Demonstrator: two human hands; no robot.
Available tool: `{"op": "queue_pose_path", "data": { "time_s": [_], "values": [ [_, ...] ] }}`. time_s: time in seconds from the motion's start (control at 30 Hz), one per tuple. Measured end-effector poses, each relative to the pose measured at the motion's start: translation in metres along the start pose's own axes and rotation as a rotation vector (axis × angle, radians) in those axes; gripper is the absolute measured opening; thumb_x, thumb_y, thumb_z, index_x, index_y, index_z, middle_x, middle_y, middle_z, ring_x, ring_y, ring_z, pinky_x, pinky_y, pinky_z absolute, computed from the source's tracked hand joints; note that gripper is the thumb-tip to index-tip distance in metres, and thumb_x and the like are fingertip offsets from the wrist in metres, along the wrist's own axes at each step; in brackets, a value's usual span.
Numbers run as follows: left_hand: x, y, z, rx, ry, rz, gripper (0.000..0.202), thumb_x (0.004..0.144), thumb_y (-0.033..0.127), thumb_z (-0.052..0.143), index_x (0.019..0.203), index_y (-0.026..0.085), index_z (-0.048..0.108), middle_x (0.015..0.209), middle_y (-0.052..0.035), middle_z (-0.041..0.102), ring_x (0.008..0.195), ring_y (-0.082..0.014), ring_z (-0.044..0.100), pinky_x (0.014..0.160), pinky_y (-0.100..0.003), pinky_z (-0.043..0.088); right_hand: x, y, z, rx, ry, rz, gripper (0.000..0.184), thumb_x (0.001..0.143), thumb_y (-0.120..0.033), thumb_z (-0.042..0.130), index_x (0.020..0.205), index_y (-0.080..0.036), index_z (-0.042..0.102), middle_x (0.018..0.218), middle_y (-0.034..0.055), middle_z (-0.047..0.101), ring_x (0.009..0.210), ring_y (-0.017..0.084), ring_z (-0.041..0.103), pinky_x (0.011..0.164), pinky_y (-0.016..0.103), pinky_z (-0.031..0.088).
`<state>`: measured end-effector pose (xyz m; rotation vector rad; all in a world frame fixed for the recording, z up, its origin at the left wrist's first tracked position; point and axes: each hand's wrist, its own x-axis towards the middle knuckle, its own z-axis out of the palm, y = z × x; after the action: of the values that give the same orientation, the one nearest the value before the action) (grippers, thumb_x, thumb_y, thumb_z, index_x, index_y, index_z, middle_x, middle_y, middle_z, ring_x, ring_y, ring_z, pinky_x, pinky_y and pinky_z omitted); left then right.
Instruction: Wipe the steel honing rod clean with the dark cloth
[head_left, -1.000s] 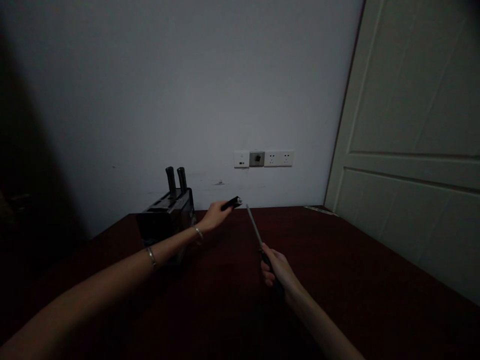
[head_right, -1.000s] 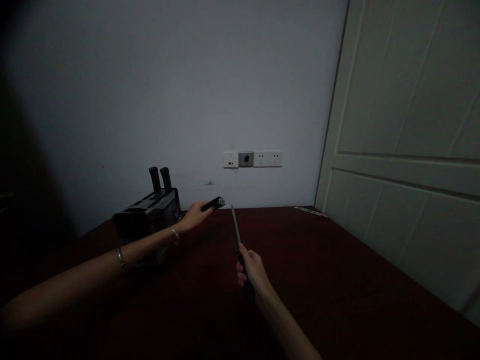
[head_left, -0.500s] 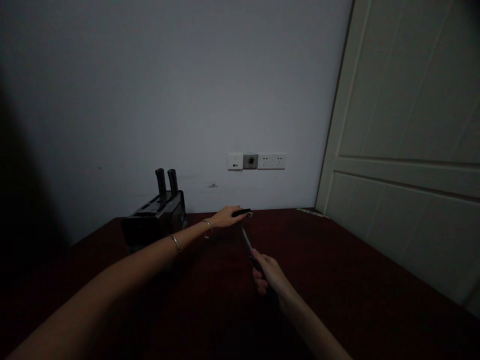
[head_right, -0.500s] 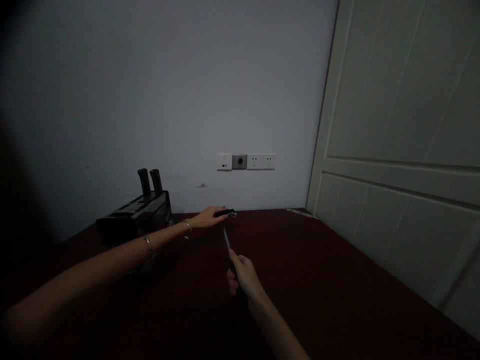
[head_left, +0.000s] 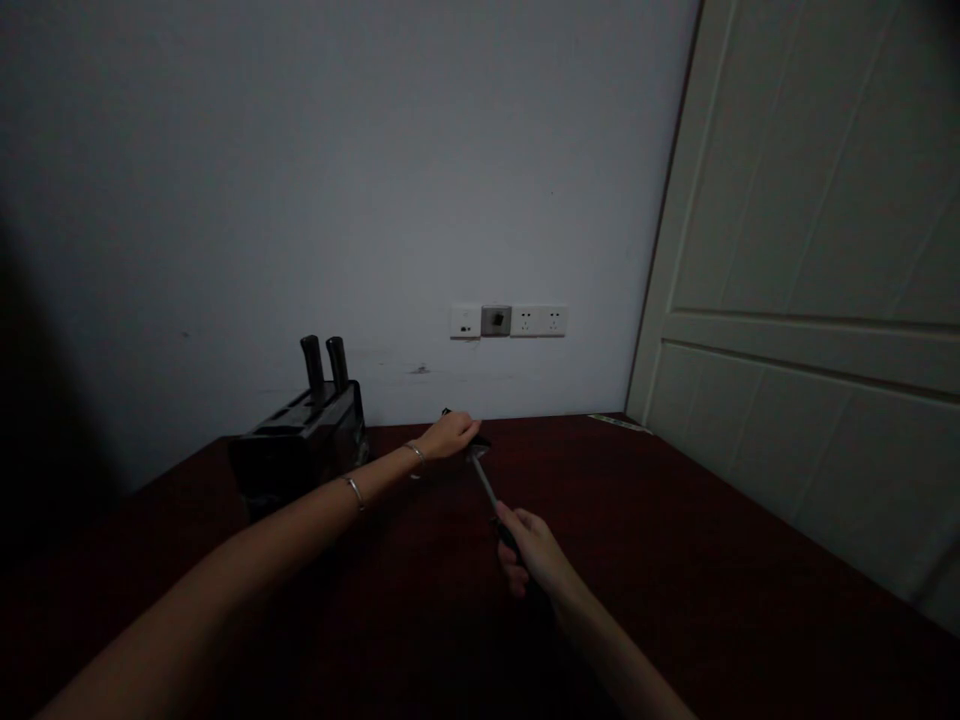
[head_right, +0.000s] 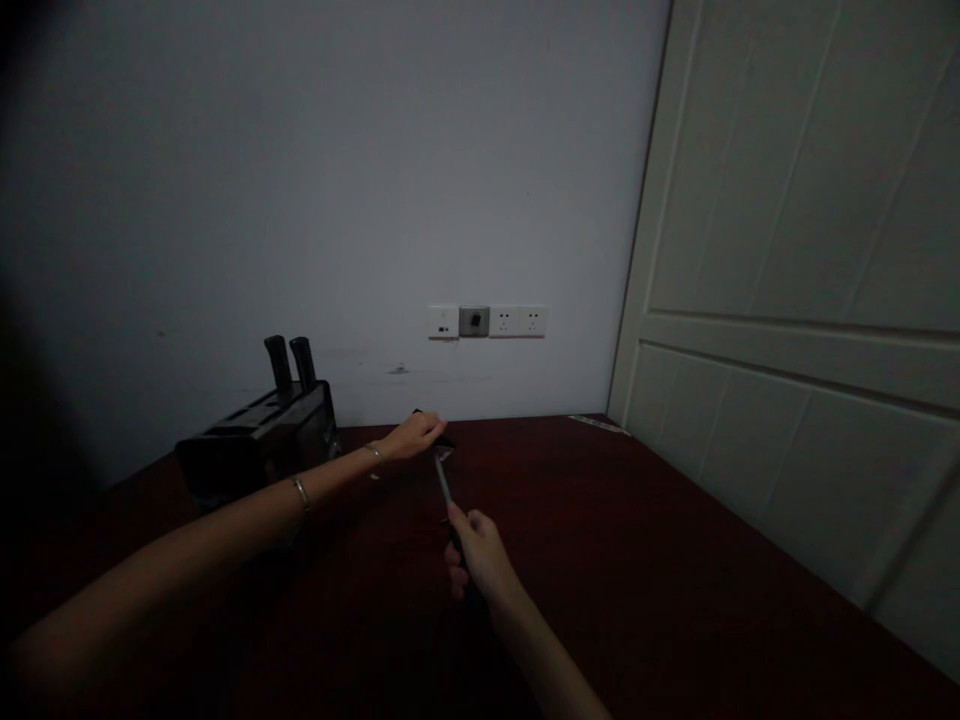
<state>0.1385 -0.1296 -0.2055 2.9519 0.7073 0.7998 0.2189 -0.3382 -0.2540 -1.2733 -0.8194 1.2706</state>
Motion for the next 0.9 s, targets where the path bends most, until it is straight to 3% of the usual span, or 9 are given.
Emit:
{"op": "queue_pose_path", "data": {
  "time_s": [0.53,0.9],
  "values": [
    [-0.007,0.001,0.009,0.209,0.028,0.047,0.039,0.091,0.029,0.026,0.076,0.014,0.059,0.070,-0.0072,0.056,0.071,-0.0182,0.047,0.070,-0.031,0.033,-0.001,0.000,0.001,0.017,-0.039,0.000,0.044,0.066,-0.061,0.054,0.071,-0.022,0.034,0.035,-0.0129,0.038,0.022,0.004,0.028,0.022,0.016,0.024],
    [-0.022,0.002,0.014,0.213,0.057,0.080,0.040,0.092,0.026,0.021,0.083,0.012,0.057,0.073,-0.0098,0.055,0.072,-0.0194,0.046,0.071,-0.033,0.033,-0.003,0.000,-0.001,0.002,-0.062,0.002,0.046,0.063,-0.064,0.056,0.069,-0.022,0.036,0.038,-0.0120,0.040,0.023,0.004,0.028,0.021,0.017,0.026]
  ]
}}
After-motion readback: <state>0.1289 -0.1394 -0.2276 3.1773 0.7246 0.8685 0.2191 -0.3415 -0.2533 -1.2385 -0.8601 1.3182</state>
